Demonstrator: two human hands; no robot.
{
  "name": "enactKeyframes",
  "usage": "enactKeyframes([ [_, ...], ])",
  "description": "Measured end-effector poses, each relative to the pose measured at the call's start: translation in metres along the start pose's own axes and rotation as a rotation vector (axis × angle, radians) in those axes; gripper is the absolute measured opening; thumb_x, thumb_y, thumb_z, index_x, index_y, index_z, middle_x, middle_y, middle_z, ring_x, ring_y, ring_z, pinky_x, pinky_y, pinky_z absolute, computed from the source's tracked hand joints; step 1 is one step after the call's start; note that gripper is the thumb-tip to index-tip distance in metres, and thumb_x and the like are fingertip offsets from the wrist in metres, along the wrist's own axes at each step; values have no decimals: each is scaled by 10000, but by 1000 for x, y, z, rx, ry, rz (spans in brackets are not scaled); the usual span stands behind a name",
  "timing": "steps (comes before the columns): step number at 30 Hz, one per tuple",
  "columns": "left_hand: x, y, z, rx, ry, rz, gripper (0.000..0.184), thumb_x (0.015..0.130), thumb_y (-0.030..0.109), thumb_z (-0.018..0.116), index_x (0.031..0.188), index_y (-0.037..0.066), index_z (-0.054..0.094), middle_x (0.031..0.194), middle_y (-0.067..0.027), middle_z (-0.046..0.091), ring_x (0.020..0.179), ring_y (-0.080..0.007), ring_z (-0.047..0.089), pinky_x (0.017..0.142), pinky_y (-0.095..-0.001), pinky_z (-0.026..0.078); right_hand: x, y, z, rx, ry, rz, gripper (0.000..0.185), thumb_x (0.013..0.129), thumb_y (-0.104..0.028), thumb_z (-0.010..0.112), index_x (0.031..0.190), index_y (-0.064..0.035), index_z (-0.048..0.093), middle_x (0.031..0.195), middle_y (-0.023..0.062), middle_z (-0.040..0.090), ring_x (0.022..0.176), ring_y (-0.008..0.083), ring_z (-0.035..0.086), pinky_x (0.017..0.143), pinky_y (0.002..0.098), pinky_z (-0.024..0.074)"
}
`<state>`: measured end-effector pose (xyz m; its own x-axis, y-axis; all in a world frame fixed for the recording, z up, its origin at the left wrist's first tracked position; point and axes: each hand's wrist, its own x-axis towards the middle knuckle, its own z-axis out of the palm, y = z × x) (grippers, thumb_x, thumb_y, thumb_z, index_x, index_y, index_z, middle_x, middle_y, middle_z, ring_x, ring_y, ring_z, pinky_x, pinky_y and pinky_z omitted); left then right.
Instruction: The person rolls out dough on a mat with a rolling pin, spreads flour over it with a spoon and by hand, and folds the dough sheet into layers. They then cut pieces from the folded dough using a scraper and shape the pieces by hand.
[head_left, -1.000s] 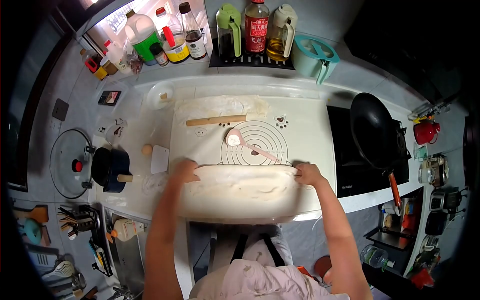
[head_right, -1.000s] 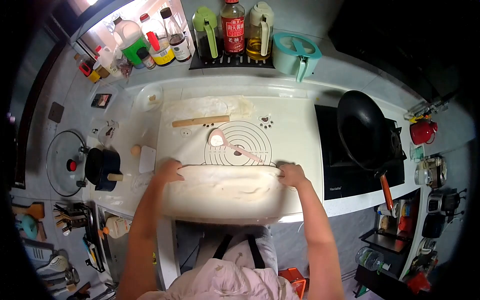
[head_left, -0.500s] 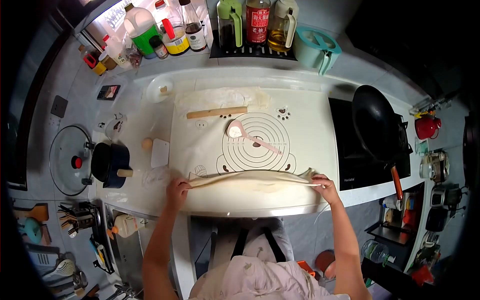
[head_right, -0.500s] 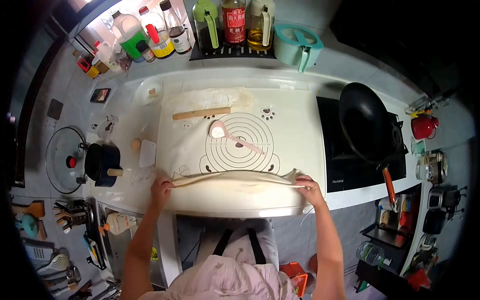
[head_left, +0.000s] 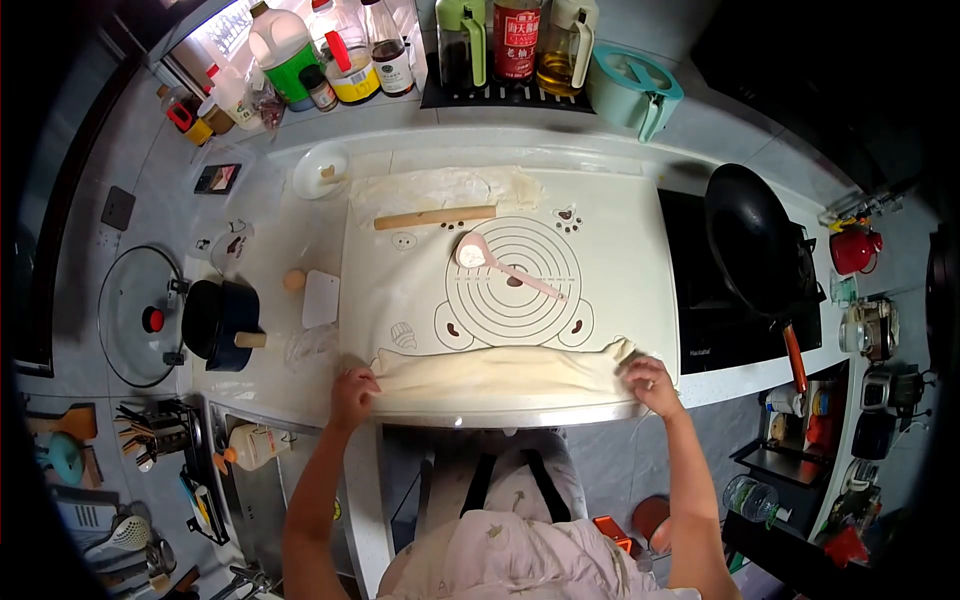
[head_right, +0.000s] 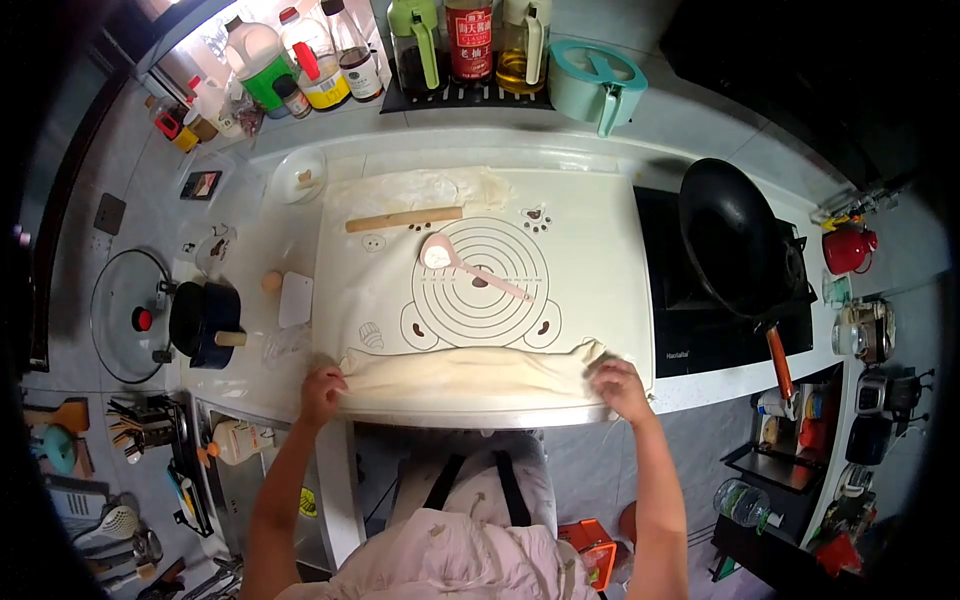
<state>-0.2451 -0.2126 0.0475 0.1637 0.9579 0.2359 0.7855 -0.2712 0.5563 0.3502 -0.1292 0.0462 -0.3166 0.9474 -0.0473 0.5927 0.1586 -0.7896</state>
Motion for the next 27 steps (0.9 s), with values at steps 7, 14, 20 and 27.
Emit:
enactKeyframes([
  [7, 90, 49, 51, 38, -249, -252, 269, 712, 105, 705, 966, 99, 618, 946, -111, 641, 934, -322, 595, 782, -417, 474, 69, -50, 53, -258, -52, -135, 168, 762, -125, 655, 910, -49, 680, 945, 129, 667, 840, 324, 623, 796, 407, 500],
  [14, 104, 31, 54, 24, -575, -51, 292, 748, 258, 759, 883, 70, 582, 805, -91, 618, 768, -280, 599, 699, -407, 467, 81, -48, 41, -206, -302, -124, 119, 658, -154, 724, 728, -89, 655, 740, 64, 644, 756, 265, 612, 716, 393, 481],
  [20, 113, 23, 43, -306, -562, -368, 344, 727, 295, 780, 865, 45, 589, 813, -104, 632, 762, -246, 615, 671, -384, 474, 84, -39, 26, 250, -272, 284, 186, 701, -109, 733, 850, -35, 650, 760, 104, 647, 655, 258, 610, 654, 355, 497],
  [27, 152, -24, 26, 204, -768, -428, 381, 734, 335, 771, 941, 42, 643, 884, -115, 697, 774, -245, 656, 673, -389, 497, 158, -58, 51, -425, 140, -32, 158, 775, -175, 640, 873, -59, 681, 818, 141, 650, 763, 339, 624, 703, 426, 510],
])
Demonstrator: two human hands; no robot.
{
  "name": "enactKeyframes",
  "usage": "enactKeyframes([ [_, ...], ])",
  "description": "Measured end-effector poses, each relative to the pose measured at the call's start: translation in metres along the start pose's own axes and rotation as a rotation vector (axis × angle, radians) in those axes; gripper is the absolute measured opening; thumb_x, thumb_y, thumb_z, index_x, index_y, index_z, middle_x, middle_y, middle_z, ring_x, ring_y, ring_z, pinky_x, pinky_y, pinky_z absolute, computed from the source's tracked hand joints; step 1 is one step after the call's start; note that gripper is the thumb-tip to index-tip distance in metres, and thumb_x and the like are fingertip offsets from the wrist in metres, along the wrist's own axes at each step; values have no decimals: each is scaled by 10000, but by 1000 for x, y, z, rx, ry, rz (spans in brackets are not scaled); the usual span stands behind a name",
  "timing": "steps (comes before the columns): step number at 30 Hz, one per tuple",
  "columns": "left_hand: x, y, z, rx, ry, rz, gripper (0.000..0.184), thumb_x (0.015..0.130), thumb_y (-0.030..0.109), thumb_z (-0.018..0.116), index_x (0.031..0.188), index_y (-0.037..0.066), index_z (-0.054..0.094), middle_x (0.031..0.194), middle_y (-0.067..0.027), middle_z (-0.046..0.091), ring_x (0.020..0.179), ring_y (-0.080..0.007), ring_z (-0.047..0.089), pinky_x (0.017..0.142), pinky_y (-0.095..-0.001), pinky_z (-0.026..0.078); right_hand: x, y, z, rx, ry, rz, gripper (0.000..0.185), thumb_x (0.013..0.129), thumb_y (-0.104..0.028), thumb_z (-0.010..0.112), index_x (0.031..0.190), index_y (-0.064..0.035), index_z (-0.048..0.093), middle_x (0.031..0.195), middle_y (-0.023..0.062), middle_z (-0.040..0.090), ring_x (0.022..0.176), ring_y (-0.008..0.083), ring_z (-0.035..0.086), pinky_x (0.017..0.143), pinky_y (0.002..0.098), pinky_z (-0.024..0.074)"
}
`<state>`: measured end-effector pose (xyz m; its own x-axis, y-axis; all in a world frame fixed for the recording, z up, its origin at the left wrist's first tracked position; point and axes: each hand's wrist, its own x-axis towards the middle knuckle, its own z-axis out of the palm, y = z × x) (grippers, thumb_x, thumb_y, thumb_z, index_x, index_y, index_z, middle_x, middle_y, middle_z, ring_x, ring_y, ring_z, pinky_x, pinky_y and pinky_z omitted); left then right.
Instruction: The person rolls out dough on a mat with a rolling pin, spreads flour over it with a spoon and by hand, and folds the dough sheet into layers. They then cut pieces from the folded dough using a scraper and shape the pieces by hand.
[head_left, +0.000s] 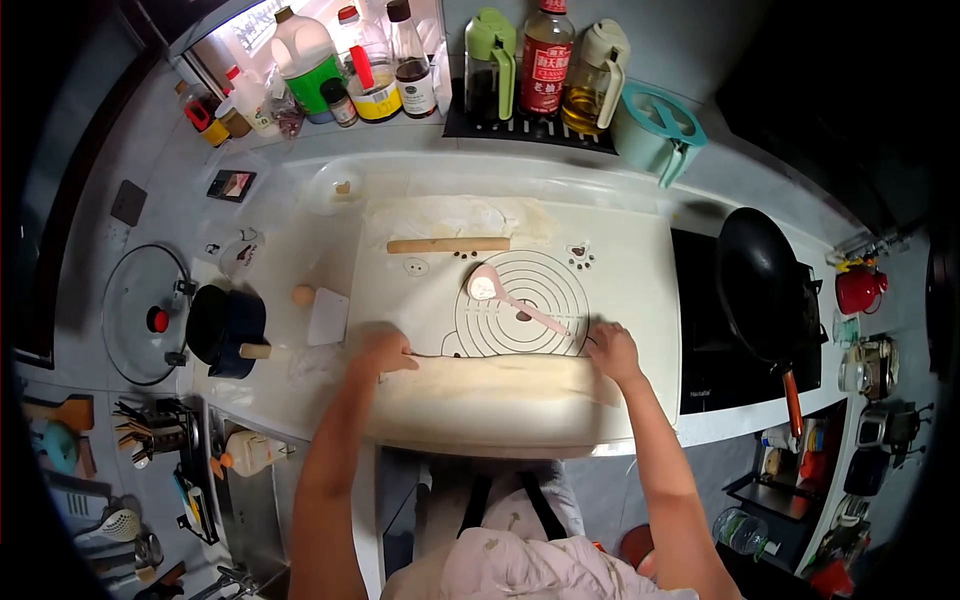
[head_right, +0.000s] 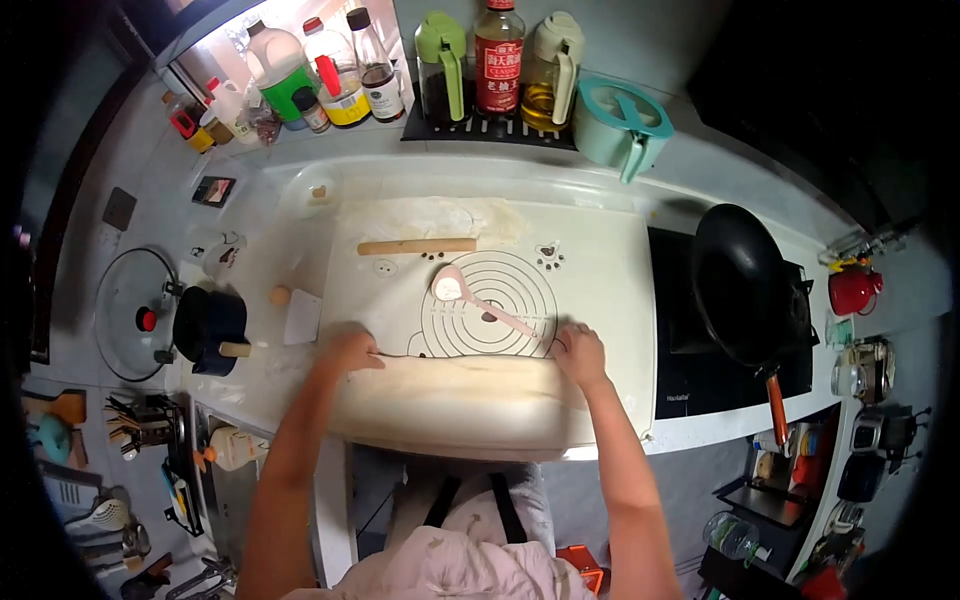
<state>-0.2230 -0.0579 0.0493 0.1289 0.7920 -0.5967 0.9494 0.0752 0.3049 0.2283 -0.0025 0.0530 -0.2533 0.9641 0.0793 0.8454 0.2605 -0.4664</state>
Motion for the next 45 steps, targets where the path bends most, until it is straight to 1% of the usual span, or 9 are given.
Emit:
enactKeyframes([
  [5, -9, -22, 20, 17, 583, -235, 304, 784, 300, 732, 933, 46, 655, 814, -99, 681, 677, -219, 647, 642, -367, 501, 46, -42, 48, 139, -115, -92, 224, 783, -178, 678, 959, -42, 656, 835, 125, 643, 808, 322, 611, 726, 423, 504],
  [8, -23, -6, 49, -496, 856, -93, 223, 863, 258, 674, 971, 64, 654, 808, -72, 676, 670, -176, 641, 614, -314, 502, 59, -50, 71, 214, -262, -14, 223, 812, -189, 683, 981, -45, 665, 798, 88, 637, 736, 239, 607, 680, 372, 504],
  [11, -31, 35, 70, -1285, 688, -226, 244, 936, 242, 578, 1084, 57, 634, 967, -72, 680, 865, -179, 653, 743, -312, 531, 53, -51, 66, 918, -566, 304, 154, 869, -152, 655, 964, -32, 673, 734, -18, 600, 635, 82, 511, 584, 251, 448],
  [22, 24, 107, 148, -2738, 451, 205, 262, 978, 265, 447, 1079, 80, 603, 1043, -60, 669, 972, -202, 629, 915, -357, 499, -87, -135, 17, 538, -323, 123, 205, 892, -187, 650, 1026, -35, 684, 629, 87, 595, 563, 122, 556, 553, 296, 458],
  [28, -8, 126, 117, -2539, 669, 121, 277, 954, 97, 479, 1200, 6, 569, 1178, -120, 624, 1058, -216, 608, 936, -369, 492, -107, -126, 10, 1245, -487, 709, 191, 916, -146, 621, 1023, 1, 678, 697, -13, 594, 483, 62, 449, 433, 223, 344],
  [34, -10, 128, 134, -381, 1075, -156, 591, 792, -39, 501, 1371, -82, 388, 1436, -257, 387, 1357, -379, 352, 1102, -490, 294, -132, -82, -31, 1415, -369, 862, 209, 918, -151, 622, 1066, -4, 643, 673, -13, 562, 465, 33, 396, 406, 183, 271],
  [37, 29, 207, 166, -236, 962, -221, 677, 855, 171, 531, 1435, -80, 286, 1491, -288, 275, 1414, -402, 223, 1147, -498, 162, -146, -56, -49, 1401, -309, 913, 194, 918, -154, 622, 1048, -11, 645, 666, -18, 559, 459, 27, 397, 401, 174, 273],
  [41, 39, 325, 181, -39, 555, 227, 645, 788, 265, 616, 1322, -62, 460, 1431, -234, 397, 1387, -356, 289, 1152, -477, 186, -151, -19, -72, 1370, -258, 944, 160, 920, -147, 616, 1015, -24, 650, 640, -24, 557, 436, 31, 396, 391, 179, 268],
  [45, 28, 270, 168, -100, 640, 298, 551, 924, 409, 505, 1399, 139, 438, 1488, -86, 372, 1407, -277, 278, 1148, -504, 176, -143, 15, -82, 1333, -262, 924, 155, 917, -149, 621, 1004, -26, 655, 636, -19, 565, 424, 33, 387, 390, 188, 272],
])
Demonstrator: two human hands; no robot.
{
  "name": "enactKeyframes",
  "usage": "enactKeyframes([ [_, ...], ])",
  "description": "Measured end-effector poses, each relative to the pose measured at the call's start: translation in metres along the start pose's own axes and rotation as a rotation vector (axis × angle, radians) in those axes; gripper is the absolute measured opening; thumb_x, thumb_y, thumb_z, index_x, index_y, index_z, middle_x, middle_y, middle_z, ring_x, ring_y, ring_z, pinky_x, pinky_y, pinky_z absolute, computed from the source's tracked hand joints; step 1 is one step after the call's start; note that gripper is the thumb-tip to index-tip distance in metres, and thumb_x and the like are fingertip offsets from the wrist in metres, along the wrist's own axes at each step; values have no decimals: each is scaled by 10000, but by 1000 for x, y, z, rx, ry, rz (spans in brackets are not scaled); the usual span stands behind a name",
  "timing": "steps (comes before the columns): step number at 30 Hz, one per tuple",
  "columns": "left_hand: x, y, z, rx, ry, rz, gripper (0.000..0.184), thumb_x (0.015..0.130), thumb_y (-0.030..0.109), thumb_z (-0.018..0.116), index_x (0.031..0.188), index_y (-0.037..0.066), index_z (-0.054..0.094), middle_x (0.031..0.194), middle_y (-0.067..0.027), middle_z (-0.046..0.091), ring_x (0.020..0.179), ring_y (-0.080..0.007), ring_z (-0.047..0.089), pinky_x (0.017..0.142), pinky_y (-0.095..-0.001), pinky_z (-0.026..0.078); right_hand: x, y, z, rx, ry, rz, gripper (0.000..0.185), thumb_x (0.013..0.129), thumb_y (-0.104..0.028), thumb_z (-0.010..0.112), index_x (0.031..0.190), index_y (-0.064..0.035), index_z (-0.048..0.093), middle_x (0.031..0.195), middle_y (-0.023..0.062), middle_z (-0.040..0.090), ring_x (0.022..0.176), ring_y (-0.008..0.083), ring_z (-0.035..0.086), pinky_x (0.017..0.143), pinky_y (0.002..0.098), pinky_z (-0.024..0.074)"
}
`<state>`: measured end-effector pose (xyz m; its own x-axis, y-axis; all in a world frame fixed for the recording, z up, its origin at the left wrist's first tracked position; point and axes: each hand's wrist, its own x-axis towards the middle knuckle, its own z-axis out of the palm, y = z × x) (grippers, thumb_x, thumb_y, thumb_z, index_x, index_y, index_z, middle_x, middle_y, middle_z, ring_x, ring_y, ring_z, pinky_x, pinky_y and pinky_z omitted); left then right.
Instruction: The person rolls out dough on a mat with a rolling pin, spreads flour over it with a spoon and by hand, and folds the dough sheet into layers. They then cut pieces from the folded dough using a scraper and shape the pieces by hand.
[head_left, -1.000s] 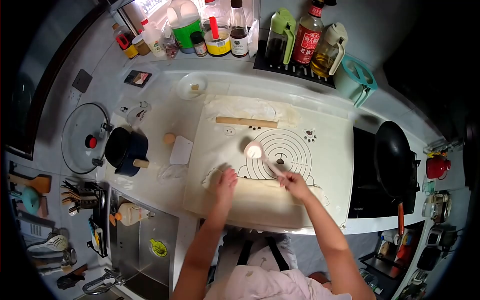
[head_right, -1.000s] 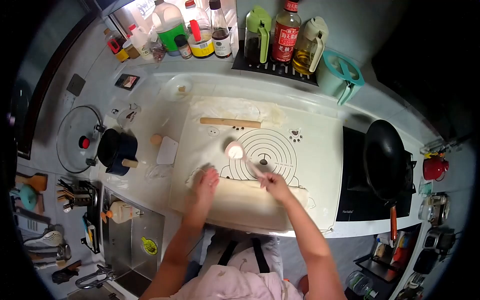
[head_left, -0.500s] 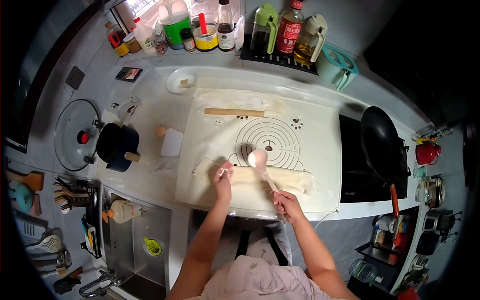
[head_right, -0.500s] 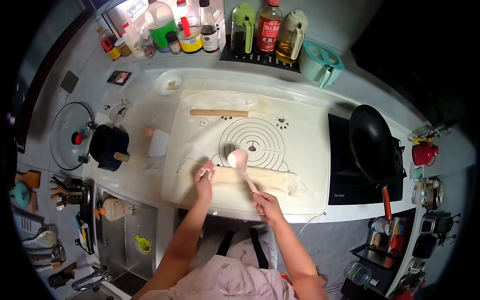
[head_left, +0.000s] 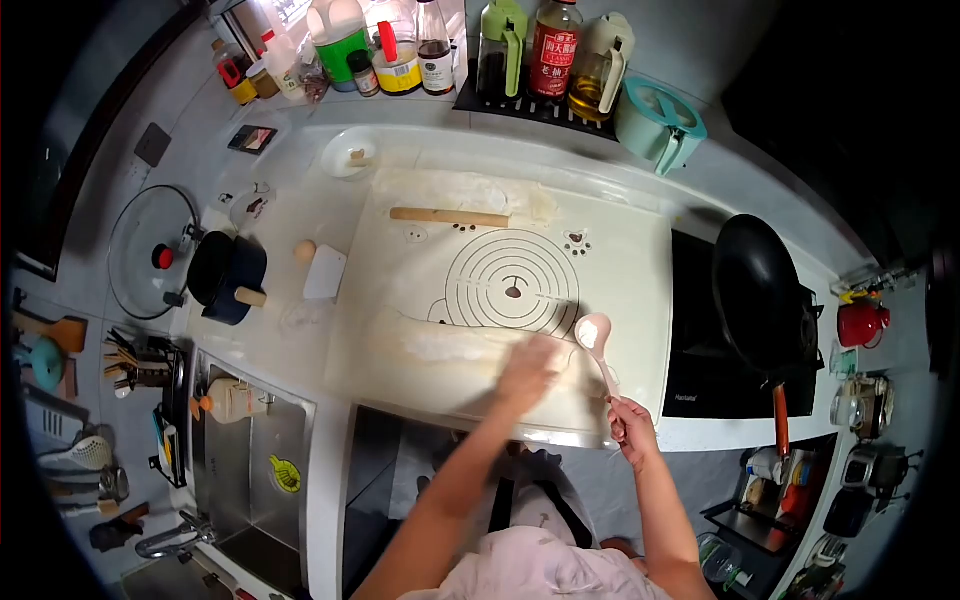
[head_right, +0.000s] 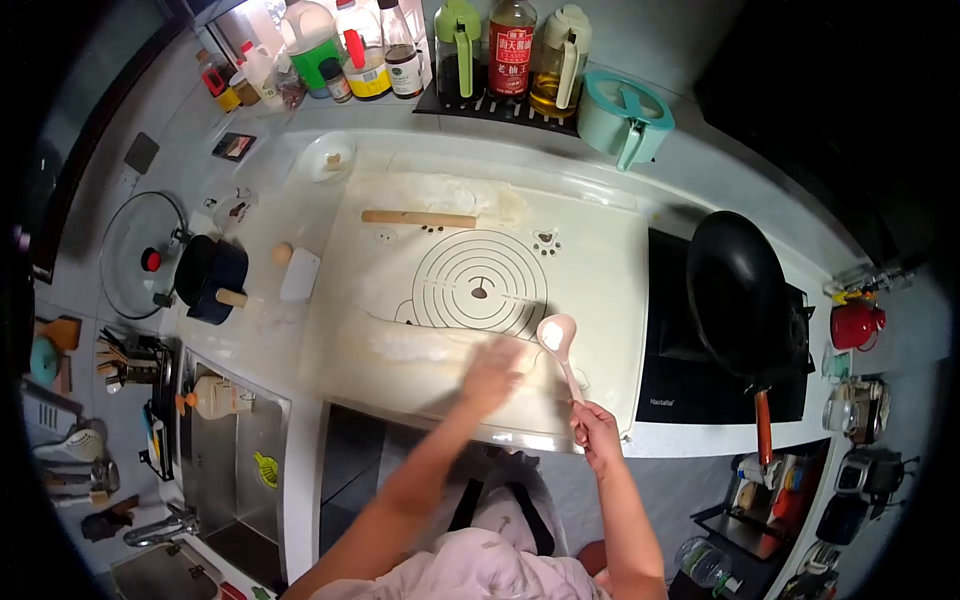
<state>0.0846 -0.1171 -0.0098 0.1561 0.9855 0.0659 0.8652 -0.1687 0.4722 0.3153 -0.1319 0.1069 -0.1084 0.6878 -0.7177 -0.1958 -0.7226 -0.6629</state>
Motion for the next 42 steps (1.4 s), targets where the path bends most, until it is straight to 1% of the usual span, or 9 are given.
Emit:
enactKeyframes([
  [5, -62, -157, -83, 409, 363, -508, 710, 874, 431, 598, 1395, -6, 395, 1465, -302, 296, 1383, -421, 265, 1098, -568, 227, 12, -16, -11, -81, -26, 32, 161, 916, -158, 622, 1011, -32, 652, 637, -27, 558, 432, 33, 389, 394, 190, 274],
  [9, -31, -129, -60, 298, 361, -771, 749, 905, 457, 533, 1418, -57, 345, 1489, -312, 244, 1407, -430, 199, 1117, -566, 194, 25, -21, -16, -88, -45, 30, 158, 917, -160, 621, 1010, -35, 648, 649, -29, 561, 442, 32, 394, 399, 188, 274],
  [15, 34, 88, 37, 150, -15, -153, 661, 897, 356, 524, 1423, -11, 365, 1497, -170, 341, 1399, -342, 284, 1141, -519, 187, 45, -28, -14, -33, -30, -2, 131, 923, -154, 607, 979, -41, 640, 624, -26, 544, 430, 46, 389, 393, 193, 265],
  [19, 16, 63, 20, 101, 67, 85, 613, 884, 387, 553, 1429, 148, 405, 1507, -109, 345, 1393, -324, 299, 1105, -543, 251, 65, -31, -3, -36, -85, -18, 100, 915, -178, 624, 894, -81, 640, 606, -33, 523, 429, 41, 385, 385, 198, 247],
  [21, -8, 10, -31, 25, 51, -73, 566, 850, 386, 622, 1373, 224, 480, 1464, -98, 405, 1356, -316, 355, 1096, -529, 262, 77, -31, 1, -89, -89, -37, 118, 909, -192, 634, 860, -85, 643, 591, -39, 506, 430, 41, 378, 385, 202, 241],
  [28, -67, -156, -80, 395, 410, -593, 633, 887, 350, 593, 1378, -16, 430, 1479, -270, 307, 1372, -413, 291, 1101, -561, 231, 104, -35, 19, -383, -15, -179, 225, 905, -277, 645, 795, -81, 652, 570, -76, 456, 480, 31, 356, 442, 223, 255],
  [32, -11, -57, -24, 279, 342, -521, 679, 882, 416, 575, 1368, -35, 427, 1442, -243, 374, 1384, -406, 276, 1124, -541, 208, 124, -35, 35, -440, 20, -293, 328, 922, -306, 619, 675, -90, 609, 528, -56, 453, 434, 47, 351, 423, 230, 260],
  [36, 10, 55, 9, 132, 252, 32, 618, 835, 409, 621, 1351, 99, 483, 1420, -162, 433, 1337, -368, 363, 1081, -545, 269, 133, -36, 45, -462, 5, -363, 435, 940, -367, 581, 606, -89, 588, 508, -43, 455, 459, 56, 367, 450, 237, 282],
  [42, -54, -98, -73, 222, 313, -245, 583, 805, 319, 682, 1311, 87, 509, 1385, -144, 458, 1304, -351, 385, 1067, -541, 281, 149, -26, 76, -546, -112, -419, 485, 935, -381, 594, 545, -93, 563, 506, -41, 468, 470, 64, 382, 466, 247, 297],
])
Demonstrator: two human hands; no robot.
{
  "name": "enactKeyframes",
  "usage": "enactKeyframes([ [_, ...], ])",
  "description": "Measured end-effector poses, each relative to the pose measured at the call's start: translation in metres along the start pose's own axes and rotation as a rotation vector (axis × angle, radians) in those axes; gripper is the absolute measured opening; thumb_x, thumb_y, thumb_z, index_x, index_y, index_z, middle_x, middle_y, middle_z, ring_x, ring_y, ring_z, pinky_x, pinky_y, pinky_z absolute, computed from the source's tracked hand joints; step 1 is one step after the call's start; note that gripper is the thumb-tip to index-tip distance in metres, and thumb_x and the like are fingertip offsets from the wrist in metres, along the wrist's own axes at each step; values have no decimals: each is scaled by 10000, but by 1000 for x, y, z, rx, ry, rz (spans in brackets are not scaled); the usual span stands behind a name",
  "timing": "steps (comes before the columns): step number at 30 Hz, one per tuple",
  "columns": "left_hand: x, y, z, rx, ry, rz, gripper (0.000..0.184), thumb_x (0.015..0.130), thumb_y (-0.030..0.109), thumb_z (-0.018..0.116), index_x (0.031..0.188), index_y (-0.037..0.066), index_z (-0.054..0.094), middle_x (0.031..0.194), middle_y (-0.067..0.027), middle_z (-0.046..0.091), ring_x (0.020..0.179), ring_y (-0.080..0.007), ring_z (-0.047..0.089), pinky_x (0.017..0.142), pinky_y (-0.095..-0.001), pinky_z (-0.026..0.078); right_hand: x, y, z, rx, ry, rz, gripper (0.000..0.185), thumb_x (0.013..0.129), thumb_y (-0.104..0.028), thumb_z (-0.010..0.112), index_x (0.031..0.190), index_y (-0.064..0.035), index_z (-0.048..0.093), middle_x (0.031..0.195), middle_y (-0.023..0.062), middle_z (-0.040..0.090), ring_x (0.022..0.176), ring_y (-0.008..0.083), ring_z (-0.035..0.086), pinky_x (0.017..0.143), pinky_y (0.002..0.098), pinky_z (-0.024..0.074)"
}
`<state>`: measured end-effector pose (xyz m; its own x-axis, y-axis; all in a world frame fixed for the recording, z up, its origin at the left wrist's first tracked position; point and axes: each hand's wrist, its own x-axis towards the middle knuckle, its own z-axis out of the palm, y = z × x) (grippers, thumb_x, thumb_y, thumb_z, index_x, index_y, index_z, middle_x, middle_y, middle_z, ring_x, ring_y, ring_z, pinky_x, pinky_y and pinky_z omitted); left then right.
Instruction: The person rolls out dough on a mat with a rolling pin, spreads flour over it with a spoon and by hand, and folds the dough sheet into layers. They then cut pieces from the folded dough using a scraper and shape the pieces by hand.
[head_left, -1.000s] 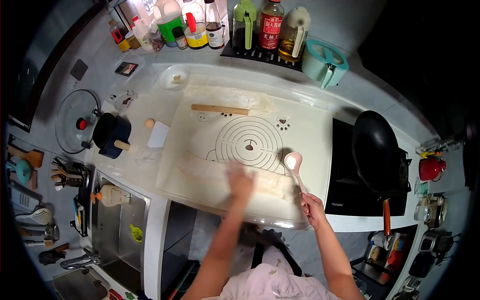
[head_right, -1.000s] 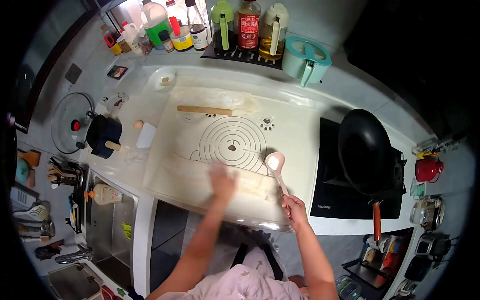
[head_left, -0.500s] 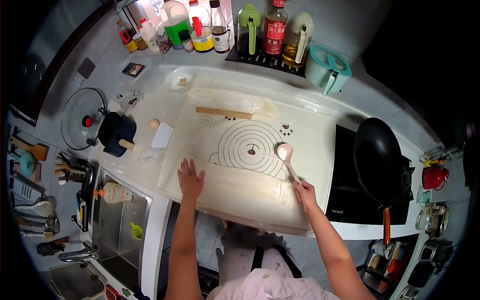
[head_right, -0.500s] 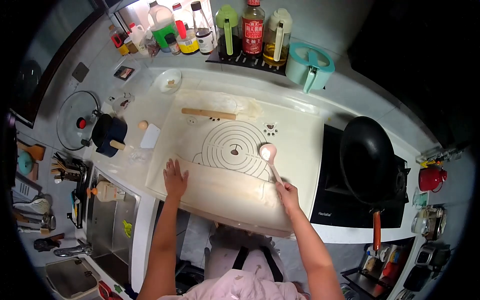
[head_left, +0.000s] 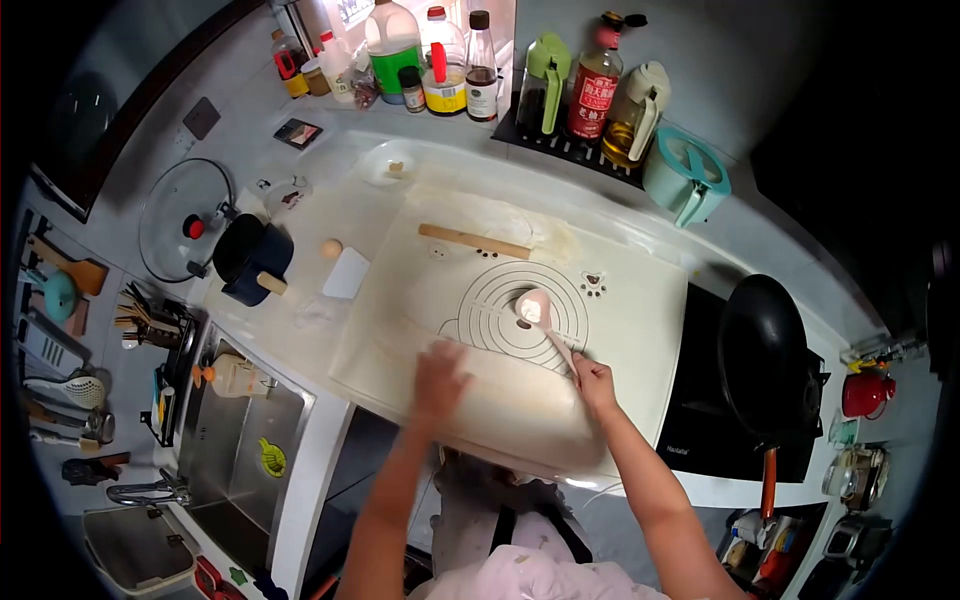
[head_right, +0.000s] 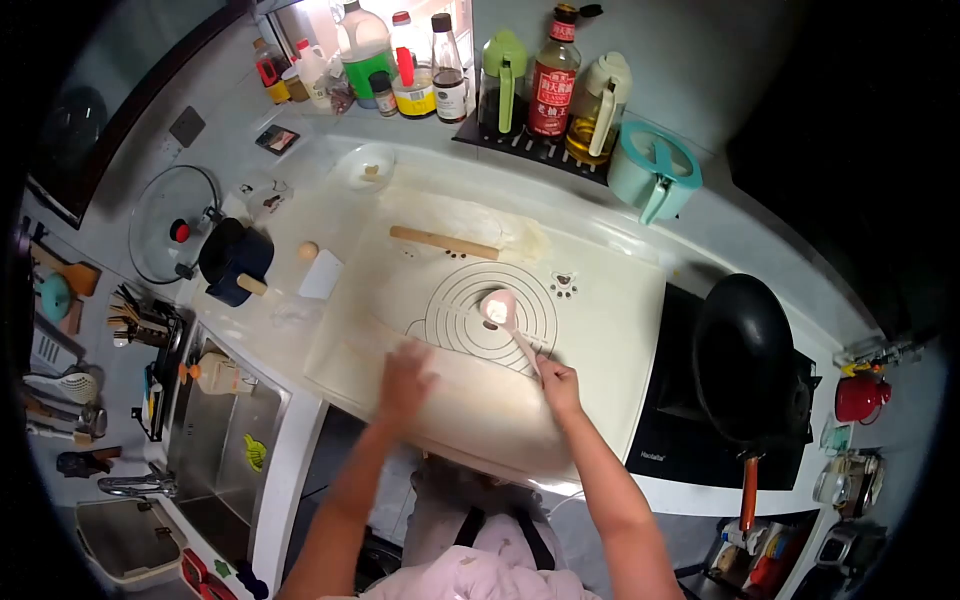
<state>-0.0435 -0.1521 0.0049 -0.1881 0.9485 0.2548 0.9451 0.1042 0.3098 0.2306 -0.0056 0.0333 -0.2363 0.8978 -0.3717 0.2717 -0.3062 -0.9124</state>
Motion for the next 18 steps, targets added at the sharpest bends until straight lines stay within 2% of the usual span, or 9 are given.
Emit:
enactKeyframes([
  [1, 5, -31, -20, 27, -98, -113, 586, 855, 336, 627, 1353, 68, 472, 1434, -175, 406, 1345, -362, 340, 1080, -538, 254, 2, -1, 11, 12, -12, -5, 479, 933, -379, 598, 548, -95, 566, 506, -42, 469, 469, 63, 381, 465, 246, 296],
  [3, 0, -84, -21, 230, -68, -230, 621, 925, 379, 515, 1429, 42, 378, 1508, -221, 293, 1416, -371, 236, 1095, -544, 228, 9, -6, 36, 5, -23, 7, 463, 930, -373, 605, 557, -101, 576, 508, -45, 471, 470, 61, 381, 463, 245, 294],
  [5, 0, -102, -26, 253, 79, -132, 601, 902, 298, 569, 1402, 18, 388, 1483, -226, 318, 1343, -416, 331, 1052, -578, 293, 20, -11, 66, 64, -56, -28, 450, 925, -375, 614, 569, -103, 589, 512, -46, 477, 472, 59, 387, 458, 244, 294],
  [8, 3, -104, -16, 164, 121, -57, 546, 888, 274, 581, 1355, 27, 442, 1463, -230, 348, 1315, -427, 360, 1049, -561, 305, 32, -33, 110, 79, -82, 19, 460, 918, -346, 619, 571, -44, 598, 510, -34, 488, 503, 64, 417, 490, 249, 328],
  [11, 16, -104, -41, -83, 152, -96, 281, 823, 172, 639, 1083, 65, 626, 1251, -142, 558, 1144, -360, 523, 957, -479, 423, 47, -45, 145, 36, -79, 4, 457, 921, -348, 614, 586, -37, 616, 512, -34, 489, 505, 61, 418, 486, 249, 326],
  [13, 32, -129, -53, -59, 190, -276, 259, 822, 178, 645, 1054, 65, 616, 1212, -139, 552, 1075, -330, 552, 886, -464, 464, 59, -44, 164, 10, -50, -32, 462, 924, -356, 608, 598, -31, 632, 518, -37, 491, 510, 56, 417, 483, 247, 325],
  [14, 41, -142, -60, -49, 205, -364, 249, 822, 181, 648, 1039, 64, 611, 1193, -137, 549, 1040, -315, 567, 851, -457, 484, 76, -22, 167, -30, -36, -56, 389, 900, -334, 633, 654, -36, 672, 537, 12, 559, 491, 127, 492, 496, 298, 384],
  [17, 79, -198, -73, 53, 27, -723, 257, 777, 183, 695, 1013, 91, 651, 1157, -111, 590, 1061, -326, 562, 857, -455, 487, 68, -37, 178, -468, 317, -304, 293, 873, -291, 653, 714, -48, 693, 584, 92, 626, 506, 257, 565, 534, 378, 448],
  [18, 88, -214, -79, 123, -4, -751, 344, 745, 294, 735, 1008, 88, 653, 1191, -104, 587, 1086, -322, 566, 865, -449, 494, 65, -43, 177, -503, 290, -244, 161, 836, -211, 651, 839, -58, 700, 768, 159, 668, 693, 351, 615, 666, 434, 491],
])
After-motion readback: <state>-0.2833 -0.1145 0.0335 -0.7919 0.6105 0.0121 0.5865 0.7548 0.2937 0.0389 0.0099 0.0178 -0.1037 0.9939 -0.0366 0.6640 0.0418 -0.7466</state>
